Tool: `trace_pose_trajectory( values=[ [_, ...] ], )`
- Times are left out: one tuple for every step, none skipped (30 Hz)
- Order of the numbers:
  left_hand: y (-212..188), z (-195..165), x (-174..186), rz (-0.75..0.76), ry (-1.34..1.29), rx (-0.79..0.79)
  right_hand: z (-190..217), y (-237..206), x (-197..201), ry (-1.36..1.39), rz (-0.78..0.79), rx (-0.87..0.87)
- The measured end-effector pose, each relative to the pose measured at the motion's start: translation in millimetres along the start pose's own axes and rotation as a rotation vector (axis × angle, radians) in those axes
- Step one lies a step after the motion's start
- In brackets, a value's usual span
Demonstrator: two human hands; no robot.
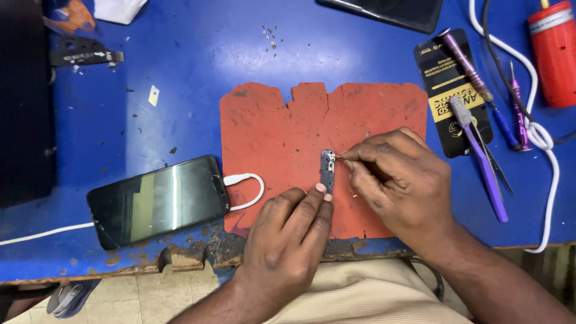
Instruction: The person pries open a smartphone on a repair mat, plugs a charging cable into it, then uses a heated tool on a small circuit board and removes components from it. They then peel the back cover off the phone chassis and work on the exposed internals by hand.
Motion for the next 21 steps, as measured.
trace_pose_trajectory(
  values=[
    [0.3,0.4,0.0,0.001,0.003,0.001,0.1,-0.4,-0.9,-0.015,0.013,0.007],
    [0.2,0.8,-0.1,0.0,0.006,0.002,0.3,-0.8,-1.8,-0.03,0.026,0.016],
    [0.3,1.1,-0.3,-0.001,0.01,0.002,0.2,-0.7,-2.8,-0.044,0.038,0.026],
    [-0.1,1.6,-0.8,0.005,0.01,0.002,0.1,-0.7,-3.3,-0.04,0.035,0.023],
    [-0.2,1.8,-1.2,0.012,0.009,0.001,-0.1,-0.7,-3.3,-0.037,0.031,0.019],
    [-0.5,2.1,-1.6,0.018,0.008,0.001,-0.3,-0.5,-3.2,-0.033,0.029,0.016],
    [-0.6,2.4,-1.8,0.015,0.008,0.006,-0.4,-0.3,-3.6,-0.042,0.028,0.009],
    [-0.6,2.6,-1.8,0.012,0.009,0.01,-0.2,-0.3,-3.8,-0.05,0.027,0.001],
    [-0.5,2.9,-1.9,0.011,0.009,0.015,-0.1,-0.3,-3.7,-0.057,0.027,-0.008],
    [-0.4,2.8,-1.8,0.015,0.002,0.016,-0.1,-0.1,-3.6,-0.046,0.042,0.002],
    [-0.1,2.9,-1.8,0.02,-0.004,0.015,-0.7,0.1,-2.8,-0.035,0.056,0.01],
    [0.2,2.9,-1.5,0.024,-0.012,0.013,-0.8,0.2,-2.3,-0.025,0.069,0.02],
    [0.6,2.9,-1.3,0.024,-0.012,0.013,-0.9,-0.1,-2.4,-0.023,0.061,0.002],
    [0.9,3.0,-1.1,0.023,-0.011,0.012,-1.0,-0.5,-2.6,-0.021,0.052,-0.015],
    [1.3,2.9,-0.9,0.022,-0.011,0.011,-1.4,-0.6,-2.8,-0.019,0.043,-0.032],
    [1.4,3.0,-0.8,0.023,-0.01,0.009,-1.2,-0.6,-3.1,-0.018,0.05,-0.013],
    [1.6,3.1,-0.7,0.024,-0.01,0.006,-1.1,-0.4,-3.4,-0.016,0.058,0.006],
    [1.5,3.0,-0.7,0.024,-0.01,0.001,-1.1,-0.1,-3.7,-0.016,0.063,0.025],
    [1.6,3.2,-0.8,0.025,-0.011,0.0,-1.6,0.1,-3.4,-0.015,0.057,0.014],
    [1.4,3.2,-0.8,0.025,-0.012,0.002,-1.5,-0.1,-2.9,-0.013,0.052,0.004],
    [1.4,3.4,-0.9,0.026,-0.013,0.004,-1.5,-0.2,-2.8,-0.01,0.048,-0.006]
  ],
)
Point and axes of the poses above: each hand's wrist, its own y-axis towards the middle knuckle, its own x-axis out of the back of the hand, z = x × y, the point moved 2 cm from there along y, towards the middle knuckle, and after that the axes turned 14 degrees about x, right-handed, at the moved point
